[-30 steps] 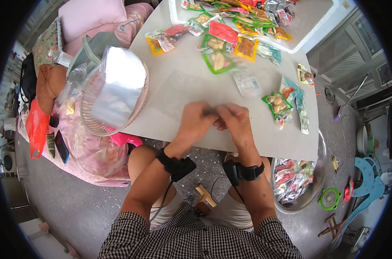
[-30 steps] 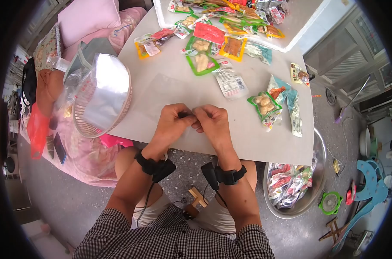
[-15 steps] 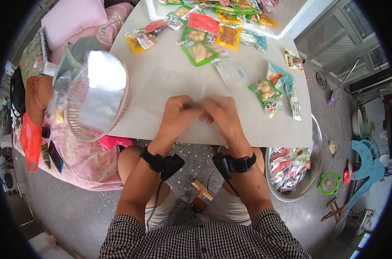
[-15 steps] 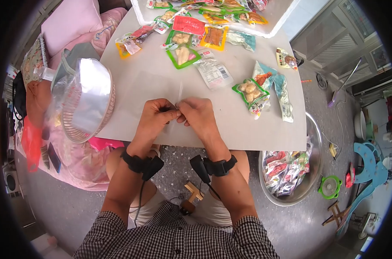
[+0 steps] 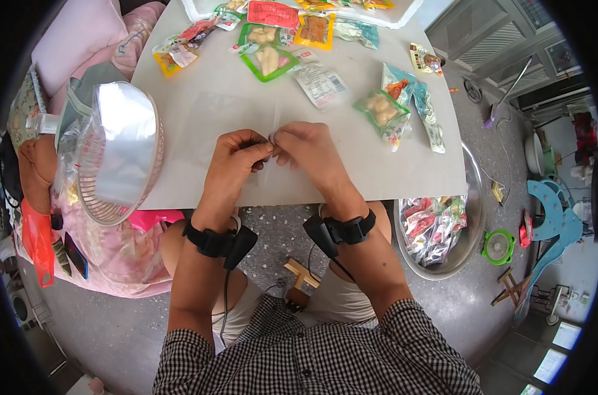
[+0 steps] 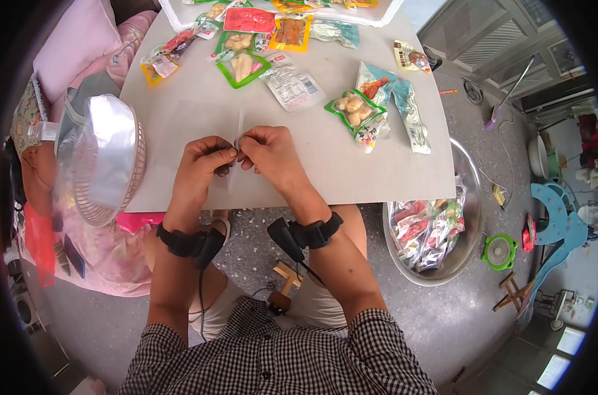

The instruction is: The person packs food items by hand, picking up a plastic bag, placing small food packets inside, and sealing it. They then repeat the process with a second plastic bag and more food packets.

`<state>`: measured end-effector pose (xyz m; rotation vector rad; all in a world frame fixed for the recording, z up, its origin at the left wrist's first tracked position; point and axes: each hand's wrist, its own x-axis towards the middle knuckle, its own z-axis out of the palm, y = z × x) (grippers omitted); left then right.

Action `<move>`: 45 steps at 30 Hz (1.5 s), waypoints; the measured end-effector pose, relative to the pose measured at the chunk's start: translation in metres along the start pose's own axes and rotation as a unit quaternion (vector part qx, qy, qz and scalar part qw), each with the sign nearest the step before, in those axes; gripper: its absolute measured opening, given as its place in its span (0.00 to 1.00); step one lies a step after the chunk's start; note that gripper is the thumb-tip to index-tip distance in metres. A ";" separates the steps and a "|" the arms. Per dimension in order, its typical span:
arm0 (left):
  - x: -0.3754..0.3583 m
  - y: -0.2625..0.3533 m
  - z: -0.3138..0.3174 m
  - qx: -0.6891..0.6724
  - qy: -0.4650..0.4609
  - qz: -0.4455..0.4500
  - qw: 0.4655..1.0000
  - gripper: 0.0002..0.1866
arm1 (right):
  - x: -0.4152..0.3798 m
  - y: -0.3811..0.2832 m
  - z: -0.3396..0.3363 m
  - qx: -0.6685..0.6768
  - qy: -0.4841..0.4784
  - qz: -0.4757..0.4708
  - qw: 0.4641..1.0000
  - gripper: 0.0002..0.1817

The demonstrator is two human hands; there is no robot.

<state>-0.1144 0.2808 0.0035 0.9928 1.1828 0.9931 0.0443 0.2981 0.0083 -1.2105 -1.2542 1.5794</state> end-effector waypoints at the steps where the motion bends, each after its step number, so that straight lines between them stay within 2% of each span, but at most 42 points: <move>1: 0.000 0.000 -0.001 -0.004 -0.005 -0.002 1.000 0.06 | 0.001 0.002 0.000 0.003 -0.001 -0.001 1.000 0.09; 4: -0.001 0.000 0.001 -0.001 0.011 0.005 1.000 0.05 | 0.003 0.004 0.001 0.009 -0.004 0.011 1.000 0.08; 7: -0.001 -0.004 0.005 0.068 0.048 0.033 0.996 0.04 | 0.003 0.003 0.001 -0.002 0.002 0.010 1.000 0.08; 11: 0.000 -0.010 0.012 0.121 0.087 0.130 0.980 0.03 | 0.003 0.005 0.003 -0.014 0.005 -0.003 1.000 0.08; 14: -0.001 -0.007 0.012 0.124 0.093 0.112 0.981 0.05 | 0.001 -0.001 0.005 -0.020 0.009 0.003 1.000 0.08; 21: 0.000 -0.011 0.007 0.079 0.035 0.076 0.993 0.06 | -0.001 -0.008 0.008 -0.064 0.034 -0.009 0.997 0.09; 28: -0.002 -0.003 0.009 0.016 0.044 0.064 0.997 0.08 | -0.002 -0.006 0.003 -0.091 0.027 -0.027 0.995 0.11; 37: -0.001 -0.006 0.001 -0.047 0.008 0.042 0.998 0.05 | 0.000 -0.003 0.001 -0.013 0.003 -0.027 1.000 0.09; 40: -0.002 -0.005 0.003 0.017 0.033 0.066 0.997 0.04 | 0.000 -0.001 0.004 -0.030 0.007 -0.049 0.998 0.09; 43: -0.001 -0.010 0.007 0.159 0.078 0.171 0.969 0.04 | 0.000 0.000 0.012 -0.102 0.047 -0.069 0.991 0.08; 45: 0.001 -0.012 0.006 0.202 0.092 0.180 0.958 0.04 | 0.000 0.000 0.013 -0.127 0.052 -0.071 0.988 0.08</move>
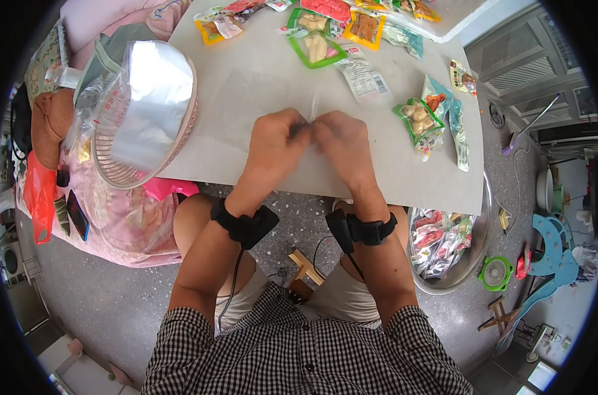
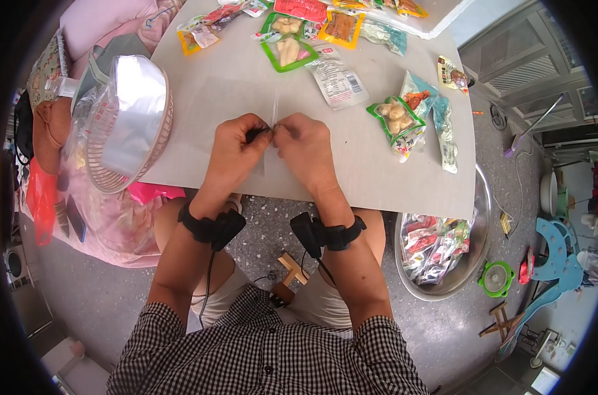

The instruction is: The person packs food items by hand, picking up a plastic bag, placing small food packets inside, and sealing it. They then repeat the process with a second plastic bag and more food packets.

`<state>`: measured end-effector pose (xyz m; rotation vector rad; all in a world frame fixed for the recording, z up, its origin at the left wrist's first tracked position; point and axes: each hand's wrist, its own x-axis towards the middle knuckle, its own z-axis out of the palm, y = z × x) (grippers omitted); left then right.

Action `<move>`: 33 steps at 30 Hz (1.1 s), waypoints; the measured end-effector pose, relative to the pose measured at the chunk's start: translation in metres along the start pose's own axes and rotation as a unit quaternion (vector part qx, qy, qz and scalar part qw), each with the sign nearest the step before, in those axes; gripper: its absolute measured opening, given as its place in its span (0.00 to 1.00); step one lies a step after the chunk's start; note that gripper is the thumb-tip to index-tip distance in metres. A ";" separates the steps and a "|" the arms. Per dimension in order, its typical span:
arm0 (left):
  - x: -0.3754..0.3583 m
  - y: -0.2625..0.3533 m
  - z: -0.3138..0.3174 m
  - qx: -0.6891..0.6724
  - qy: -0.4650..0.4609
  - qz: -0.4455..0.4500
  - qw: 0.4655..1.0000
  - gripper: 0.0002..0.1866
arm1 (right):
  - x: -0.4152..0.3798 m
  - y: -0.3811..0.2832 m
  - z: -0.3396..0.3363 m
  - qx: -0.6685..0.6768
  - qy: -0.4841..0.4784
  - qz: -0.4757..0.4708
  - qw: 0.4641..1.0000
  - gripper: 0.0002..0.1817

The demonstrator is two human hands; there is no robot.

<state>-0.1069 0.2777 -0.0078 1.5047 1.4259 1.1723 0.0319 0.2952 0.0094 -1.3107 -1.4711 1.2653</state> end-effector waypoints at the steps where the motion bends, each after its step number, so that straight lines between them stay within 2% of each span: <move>1: 0.000 0.000 0.000 0.023 0.004 0.006 1.000 0.04 | 0.000 0.000 0.001 -0.013 0.002 -0.002 1.000 0.07; 7: -0.001 0.005 0.000 0.027 0.043 0.034 0.998 0.04 | 0.002 0.001 0.003 0.018 0.009 0.004 1.000 0.07; 10: 0.002 0.011 -0.011 -0.066 0.073 -0.011 0.995 0.02 | 0.002 -0.006 -0.006 -0.013 0.030 0.050 0.998 0.08; 13: 0.006 0.007 -0.020 -0.008 0.120 0.016 0.993 0.02 | 0.004 0.004 -0.011 -0.085 0.050 0.024 0.995 0.10; 16: 0.005 0.013 -0.017 0.098 0.130 0.085 0.983 0.04 | 0.004 0.007 -0.009 -0.091 0.041 0.022 0.995 0.11; 19: 0.003 0.012 -0.008 0.165 0.107 0.160 0.967 0.05 | 0.002 0.005 -0.002 0.000 0.041 0.000 0.999 0.13; 22: 0.001 0.012 -0.001 0.197 0.097 0.189 0.957 0.08 | 0.001 -0.010 -0.002 0.035 0.043 0.034 0.998 0.13; 25: -0.002 0.012 0.005 0.229 0.085 0.190 0.951 0.11 | 0.004 -0.006 -0.004 -0.045 0.010 0.008 0.999 0.12; 31: -0.003 0.020 0.005 0.310 0.155 0.193 0.918 0.13 | 0.002 -0.007 -0.004 0.039 0.004 0.052 0.998 0.09; 33: -0.004 0.023 0.007 0.312 0.139 0.189 0.921 0.13 | 0.001 -0.003 -0.002 0.049 0.004 0.024 0.998 0.09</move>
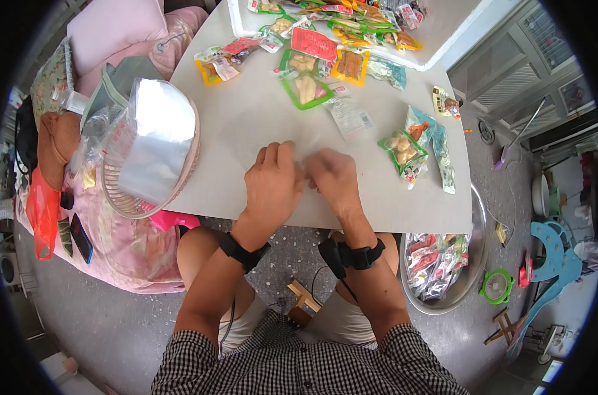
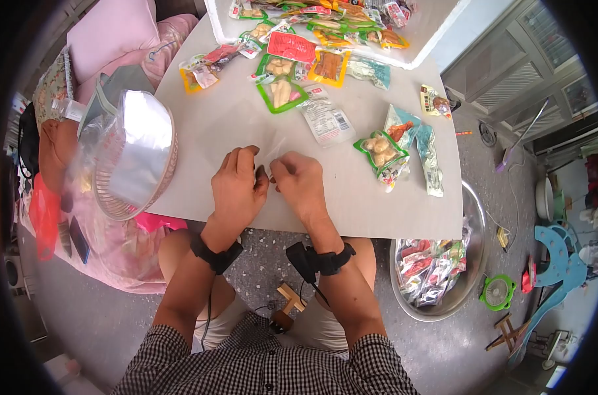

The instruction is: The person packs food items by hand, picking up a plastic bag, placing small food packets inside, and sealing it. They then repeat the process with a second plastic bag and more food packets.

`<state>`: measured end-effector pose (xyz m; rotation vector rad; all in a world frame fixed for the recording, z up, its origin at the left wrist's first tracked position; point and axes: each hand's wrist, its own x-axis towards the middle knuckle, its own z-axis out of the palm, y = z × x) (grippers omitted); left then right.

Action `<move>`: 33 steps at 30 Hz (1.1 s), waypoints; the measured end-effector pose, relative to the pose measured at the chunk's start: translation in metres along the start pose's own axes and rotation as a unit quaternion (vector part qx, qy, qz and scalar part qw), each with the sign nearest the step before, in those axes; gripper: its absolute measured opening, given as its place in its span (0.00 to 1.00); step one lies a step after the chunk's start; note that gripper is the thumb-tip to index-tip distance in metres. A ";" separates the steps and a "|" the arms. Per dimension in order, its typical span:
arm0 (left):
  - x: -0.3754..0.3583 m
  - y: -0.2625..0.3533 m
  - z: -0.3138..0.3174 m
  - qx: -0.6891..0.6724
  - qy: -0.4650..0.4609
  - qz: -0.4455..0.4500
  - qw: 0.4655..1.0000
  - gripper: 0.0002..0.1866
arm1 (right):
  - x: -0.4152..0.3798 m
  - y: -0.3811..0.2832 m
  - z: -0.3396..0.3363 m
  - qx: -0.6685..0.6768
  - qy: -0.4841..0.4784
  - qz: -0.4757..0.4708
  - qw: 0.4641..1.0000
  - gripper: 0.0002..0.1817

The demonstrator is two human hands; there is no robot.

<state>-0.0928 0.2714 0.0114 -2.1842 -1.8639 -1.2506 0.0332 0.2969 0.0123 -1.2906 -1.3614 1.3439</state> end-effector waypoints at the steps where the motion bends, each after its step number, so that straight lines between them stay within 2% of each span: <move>1: 0.000 0.001 0.000 -0.001 -0.008 -0.001 1.000 0.12 | 0.001 0.003 0.001 0.005 -0.001 -0.014 1.000 0.08; 4: -0.006 -0.009 0.004 0.052 -0.089 -0.016 0.995 0.11 | 0.003 0.014 0.003 -0.072 0.037 -0.065 0.995 0.07; 7: -0.005 -0.011 -0.001 0.060 -0.064 0.002 0.996 0.08 | 0.002 0.012 0.004 -0.207 0.108 -0.124 0.964 0.07; 10: -0.010 -0.007 0.001 0.057 -0.068 0.025 0.996 0.09 | 0.000 0.004 0.007 -0.248 0.130 -0.126 0.952 0.09; 13: -0.012 -0.003 0.002 0.064 -0.085 0.033 0.994 0.15 | 0.002 0.004 0.006 -0.271 0.153 -0.158 0.937 0.11; 16: -0.008 -0.007 -0.012 0.068 -0.050 0.038 0.996 0.19 | 0.013 0.023 -0.013 -0.172 0.122 -0.115 0.971 0.10; 20: -0.002 -0.019 -0.022 0.073 0.039 0.036 0.996 0.24 | 0.014 0.024 -0.014 -0.133 0.096 -0.074 0.984 0.12; 23: -0.005 -0.015 -0.020 0.047 0.046 0.053 0.996 0.24 | 0.004 0.003 0.002 -0.044 0.049 0.001 0.998 0.13; 25: -0.004 -0.012 -0.018 0.036 0.053 0.046 0.997 0.20 | -0.003 -0.004 0.014 0.023 0.002 0.050 0.998 0.13; 28: -0.001 -0.014 -0.023 0.034 0.071 0.041 0.996 0.19 | -0.005 0.007 0.021 -0.052 -0.033 0.028 0.998 0.11; 33: 0.006 -0.028 -0.039 0.052 0.110 0.032 0.992 0.21 | -0.002 0.007 0.011 -0.128 -0.027 0.033 0.991 0.07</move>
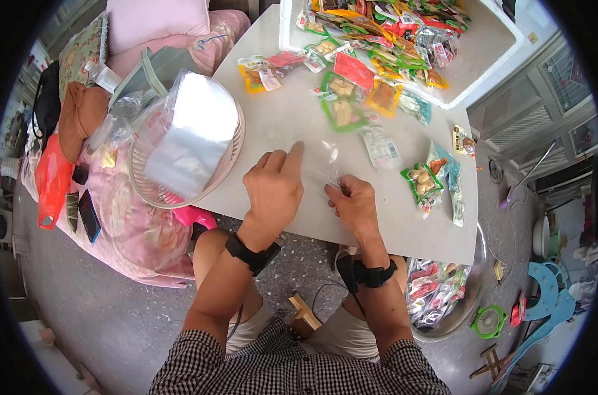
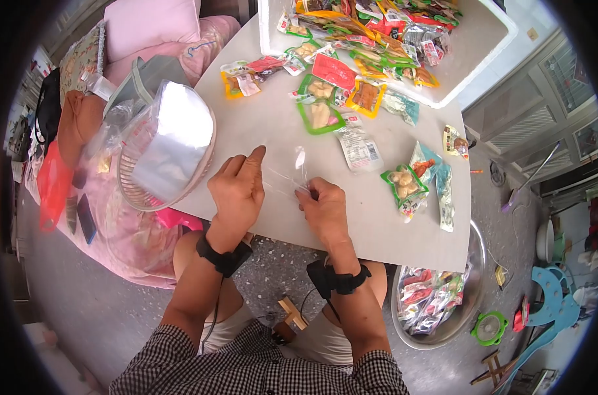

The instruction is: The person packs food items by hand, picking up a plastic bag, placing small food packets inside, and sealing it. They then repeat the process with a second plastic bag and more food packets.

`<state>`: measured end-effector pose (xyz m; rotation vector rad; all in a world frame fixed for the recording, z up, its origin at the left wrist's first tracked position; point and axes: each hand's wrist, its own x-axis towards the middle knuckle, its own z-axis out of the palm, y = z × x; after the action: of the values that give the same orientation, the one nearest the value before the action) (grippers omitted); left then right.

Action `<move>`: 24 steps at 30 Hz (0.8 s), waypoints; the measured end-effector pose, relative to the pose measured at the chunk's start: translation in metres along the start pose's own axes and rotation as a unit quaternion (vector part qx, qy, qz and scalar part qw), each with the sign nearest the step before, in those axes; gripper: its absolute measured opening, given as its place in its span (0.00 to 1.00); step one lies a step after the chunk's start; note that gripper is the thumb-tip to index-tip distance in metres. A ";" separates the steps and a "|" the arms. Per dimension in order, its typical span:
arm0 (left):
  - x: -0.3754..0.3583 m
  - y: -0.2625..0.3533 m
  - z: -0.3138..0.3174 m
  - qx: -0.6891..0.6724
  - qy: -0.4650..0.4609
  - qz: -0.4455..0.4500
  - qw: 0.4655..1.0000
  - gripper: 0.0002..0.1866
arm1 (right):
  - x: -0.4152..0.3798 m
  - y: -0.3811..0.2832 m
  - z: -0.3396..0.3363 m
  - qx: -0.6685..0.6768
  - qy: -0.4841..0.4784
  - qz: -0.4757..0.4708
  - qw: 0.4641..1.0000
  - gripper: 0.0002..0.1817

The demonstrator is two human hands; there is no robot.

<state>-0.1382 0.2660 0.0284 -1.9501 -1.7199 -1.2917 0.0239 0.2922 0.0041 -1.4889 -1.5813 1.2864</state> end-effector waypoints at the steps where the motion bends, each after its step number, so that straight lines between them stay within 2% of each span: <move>1: -0.001 0.001 -0.001 -0.004 -0.003 0.007 1.000 0.21 | 0.001 0.001 0.000 -0.018 0.004 -0.006 1.000 0.07; 4: -0.007 0.008 0.003 -0.027 -0.038 0.038 0.998 0.23 | 0.001 0.005 0.004 -0.030 0.010 -0.053 0.998 0.08; 7: -0.014 0.018 0.006 -0.059 -0.083 0.062 0.993 0.22 | 0.001 0.006 0.000 -0.044 -0.032 -0.015 0.998 0.10; 10: -0.016 0.017 0.006 -0.041 -0.132 0.069 0.988 0.19 | 0.000 -0.017 -0.021 -0.068 -0.144 0.033 0.987 0.12; 13: -0.018 0.008 0.009 0.007 -0.207 0.037 0.978 0.13 | 0.000 -0.036 -0.051 -0.137 -0.061 -0.005 0.989 0.13; 14: -0.020 0.008 0.011 0.011 -0.220 0.034 0.975 0.11 | 0.004 -0.047 -0.058 -0.132 -0.027 0.010 0.991 0.15; 16: -0.024 0.009 0.015 0.009 -0.239 0.028 0.971 0.09 | 0.016 -0.066 -0.052 -0.171 0.062 -0.058 0.982 0.15; 19: -0.028 0.012 0.019 -0.004 -0.263 0.019 0.965 0.06 | 0.042 -0.093 -0.012 -0.259 0.004 -0.246 0.934 0.14; 21: -0.026 0.014 0.020 -0.004 -0.286 0.017 0.958 0.05 | 0.075 -0.086 0.017 -0.336 -0.051 -0.360 0.869 0.14; 23: -0.030 0.017 0.025 -0.003 -0.290 -0.004 0.957 0.04 | 0.105 -0.080 0.047 -0.410 -0.064 -0.430 0.802 0.16; 24: -0.031 0.017 0.026 -0.003 -0.293 -0.013 0.956 0.04 | 0.115 -0.084 0.060 -0.443 -0.078 -0.413 0.792 0.17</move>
<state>-0.1088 0.2581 -0.0034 -2.4920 -1.9846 -0.7566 -0.0828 0.3976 0.0399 -0.8518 -2.7179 0.1104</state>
